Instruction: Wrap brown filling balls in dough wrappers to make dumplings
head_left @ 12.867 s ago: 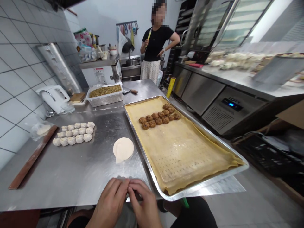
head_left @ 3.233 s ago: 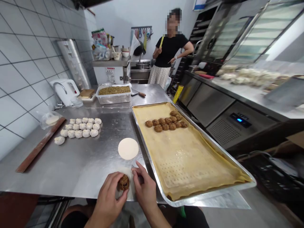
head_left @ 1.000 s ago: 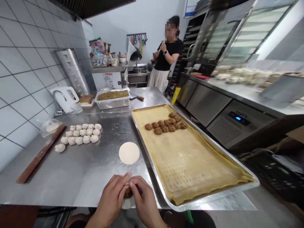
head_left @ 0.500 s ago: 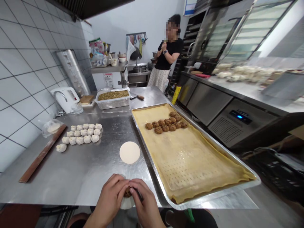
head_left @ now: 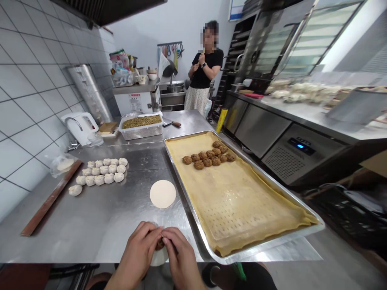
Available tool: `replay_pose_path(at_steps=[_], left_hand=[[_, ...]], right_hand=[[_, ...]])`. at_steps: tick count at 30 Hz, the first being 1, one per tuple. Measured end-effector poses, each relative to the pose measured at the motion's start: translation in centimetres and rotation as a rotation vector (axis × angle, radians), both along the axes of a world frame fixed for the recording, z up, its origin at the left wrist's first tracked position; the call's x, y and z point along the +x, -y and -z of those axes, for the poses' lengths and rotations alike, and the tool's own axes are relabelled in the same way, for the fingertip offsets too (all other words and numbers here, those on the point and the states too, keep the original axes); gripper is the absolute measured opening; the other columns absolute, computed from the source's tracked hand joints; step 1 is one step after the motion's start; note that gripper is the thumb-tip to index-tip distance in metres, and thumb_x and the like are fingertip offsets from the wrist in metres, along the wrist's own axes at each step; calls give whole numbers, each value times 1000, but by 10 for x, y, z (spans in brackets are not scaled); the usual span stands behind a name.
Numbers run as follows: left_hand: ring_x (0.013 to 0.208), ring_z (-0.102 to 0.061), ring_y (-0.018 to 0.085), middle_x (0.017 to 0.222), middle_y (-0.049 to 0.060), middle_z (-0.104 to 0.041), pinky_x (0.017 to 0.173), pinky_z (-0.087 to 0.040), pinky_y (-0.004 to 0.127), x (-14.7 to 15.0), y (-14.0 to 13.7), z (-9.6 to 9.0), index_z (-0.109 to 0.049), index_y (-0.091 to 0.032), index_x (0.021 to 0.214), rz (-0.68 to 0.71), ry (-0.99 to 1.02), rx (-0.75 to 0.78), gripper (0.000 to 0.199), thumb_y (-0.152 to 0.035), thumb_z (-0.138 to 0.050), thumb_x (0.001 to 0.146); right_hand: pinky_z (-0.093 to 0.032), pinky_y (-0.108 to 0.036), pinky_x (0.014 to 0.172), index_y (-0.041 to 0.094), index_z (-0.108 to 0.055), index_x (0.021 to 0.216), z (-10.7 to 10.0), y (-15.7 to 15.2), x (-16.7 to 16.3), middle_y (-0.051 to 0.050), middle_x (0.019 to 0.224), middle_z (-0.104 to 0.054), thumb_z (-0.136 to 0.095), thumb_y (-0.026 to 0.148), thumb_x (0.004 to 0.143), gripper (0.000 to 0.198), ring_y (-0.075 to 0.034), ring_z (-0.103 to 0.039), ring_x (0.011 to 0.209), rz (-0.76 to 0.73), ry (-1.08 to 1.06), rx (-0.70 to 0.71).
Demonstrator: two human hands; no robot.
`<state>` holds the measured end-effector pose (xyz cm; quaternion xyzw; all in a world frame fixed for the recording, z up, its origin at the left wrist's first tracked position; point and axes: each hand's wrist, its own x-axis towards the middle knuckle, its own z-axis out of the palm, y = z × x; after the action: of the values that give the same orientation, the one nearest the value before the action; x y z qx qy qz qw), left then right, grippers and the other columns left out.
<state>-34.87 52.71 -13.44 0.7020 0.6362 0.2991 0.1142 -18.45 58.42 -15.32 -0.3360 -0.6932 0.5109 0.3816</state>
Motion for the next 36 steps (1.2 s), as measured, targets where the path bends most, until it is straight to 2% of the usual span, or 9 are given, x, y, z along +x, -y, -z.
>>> replay_pose_path(at_steps=[5, 10, 15, 18, 21, 26, 28, 32, 36], left_hand=[[91, -62, 19, 96, 6, -65, 82, -54, 35, 3, 2, -1, -68, -21, 101, -6, -26, 41, 23, -18, -45, 104], [94, -63, 18, 103, 6, -67, 82, -56, 32, 0, 3, -3, -60, -25, 133, 25, -78, 23, 31, -20, -48, 104], [90, -62, 19, 96, 5, -65, 80, -55, 34, 0, 3, -4, -67, -22, 100, 8, -97, 33, 19, -18, -49, 103], [93, -63, 20, 99, 6, -66, 81, -56, 35, 2, 2, -3, -66, -22, 110, -5, -113, 36, 20, -17, -48, 103], [94, -63, 20, 102, 7, -66, 81, -57, 35, 1, 2, -4, -61, -24, 129, 27, -166, 12, 29, -20, -50, 103], [89, -62, 21, 94, 6, -64, 79, -55, 37, 2, 3, -3, -67, -21, 97, 29, -202, 16, 19, -18, -49, 102], [90, -62, 21, 96, 6, -65, 79, -55, 37, 3, 3, -3, -67, -21, 103, 5, -196, 12, 21, -16, -47, 102], [92, -62, 22, 101, 7, -66, 80, -56, 37, 2, 3, -6, -60, -24, 131, 39, -195, -26, 31, -20, -48, 103], [92, -61, 20, 97, 5, -64, 79, -54, 35, 8, 4, -7, -67, -23, 107, -48, -66, -37, 19, -21, -48, 103]], right_hand=[[-57, -31, 77, 21, -72, 88, 2, -2, 0, -9, 95, -72, -57, 36, 102, 25, -22, -69, 89, 111, 32, -39], [-58, -33, 86, 23, -73, 103, 4, 2, -1, -9, 103, -72, -48, 31, 105, 26, -22, -69, 96, 37, 21, 25], [-59, -35, 88, 23, -74, 100, 8, 0, 1, -11, 104, -74, -55, 32, 102, 21, -24, -71, 97, 104, 53, 68], [-58, -32, 76, 22, -72, 87, 4, -2, -1, -9, 92, -73, -53, 34, 103, 28, -22, -70, 85, 122, 59, -17], [-58, -33, 85, 23, -73, 102, 4, 1, -1, -9, 102, -73, -49, 31, 105, 26, -22, -70, 96, 56, 27, 33], [-59, -33, 81, 22, -73, 94, 5, 0, 1, -9, 97, -74, -55, 33, 103, 23, -23, -71, 91, 128, 42, 62], [-58, -31, 74, 22, -72, 87, 4, 0, 0, -8, 90, -73, -54, 33, 103, 26, -21, -70, 84, 138, 51, 7], [-58, -33, 90, 25, -73, 110, 9, 5, -1, -9, 110, -73, -50, 26, 104, 24, -21, -70, 102, 38, 17, 56], [-57, -35, 98, 26, -69, 122, 17, 8, 4, -9, 120, -72, -56, 22, 101, 26, -22, -69, 111, 41, 13, 114]])
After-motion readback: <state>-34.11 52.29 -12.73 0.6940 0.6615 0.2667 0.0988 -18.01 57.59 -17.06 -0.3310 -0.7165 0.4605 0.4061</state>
